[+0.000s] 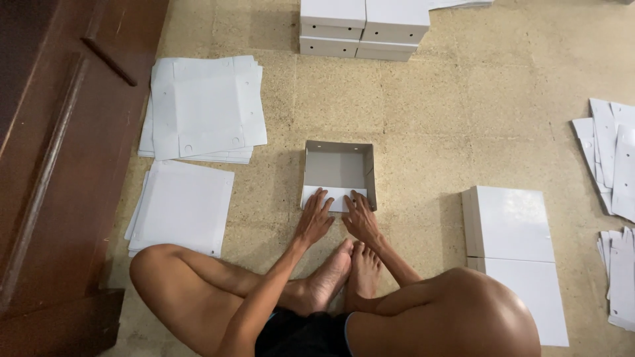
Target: The person sits on the floor and assembles a white cardboard box by folding and taping the flaps. They handle flat cardboard pieces, fold them into shape, and secure the edges with tape to form a finished box.
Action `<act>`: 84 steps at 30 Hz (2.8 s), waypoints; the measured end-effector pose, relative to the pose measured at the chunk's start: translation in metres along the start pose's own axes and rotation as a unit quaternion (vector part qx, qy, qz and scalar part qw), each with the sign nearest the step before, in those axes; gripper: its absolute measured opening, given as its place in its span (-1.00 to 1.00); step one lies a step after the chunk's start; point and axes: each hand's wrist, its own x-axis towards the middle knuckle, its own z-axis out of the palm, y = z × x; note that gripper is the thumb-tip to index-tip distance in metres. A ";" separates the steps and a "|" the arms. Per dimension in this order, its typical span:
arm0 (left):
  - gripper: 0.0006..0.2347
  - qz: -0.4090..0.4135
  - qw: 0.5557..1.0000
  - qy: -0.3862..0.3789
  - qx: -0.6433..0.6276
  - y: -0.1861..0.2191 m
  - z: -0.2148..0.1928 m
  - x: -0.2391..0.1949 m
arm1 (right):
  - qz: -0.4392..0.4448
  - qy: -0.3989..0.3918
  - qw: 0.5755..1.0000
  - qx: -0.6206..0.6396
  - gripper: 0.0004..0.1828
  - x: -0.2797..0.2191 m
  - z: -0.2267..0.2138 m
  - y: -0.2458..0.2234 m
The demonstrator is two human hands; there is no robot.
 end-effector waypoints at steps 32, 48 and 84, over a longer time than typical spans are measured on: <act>-0.18 -0.343 0.902 -0.022 -0.261 -0.018 -0.063 0.019 | 0.391 -0.045 0.832 0.390 -0.36 0.002 -0.049 0.032; -0.46 -0.395 0.868 -0.187 -0.237 -0.020 -0.071 0.019 | 0.380 -0.198 0.849 0.308 -0.58 -0.003 -0.046 0.049; -0.48 -0.386 0.865 -0.241 -0.212 -0.034 -0.046 0.026 | 0.364 -0.239 0.884 0.170 -0.58 0.005 -0.023 0.050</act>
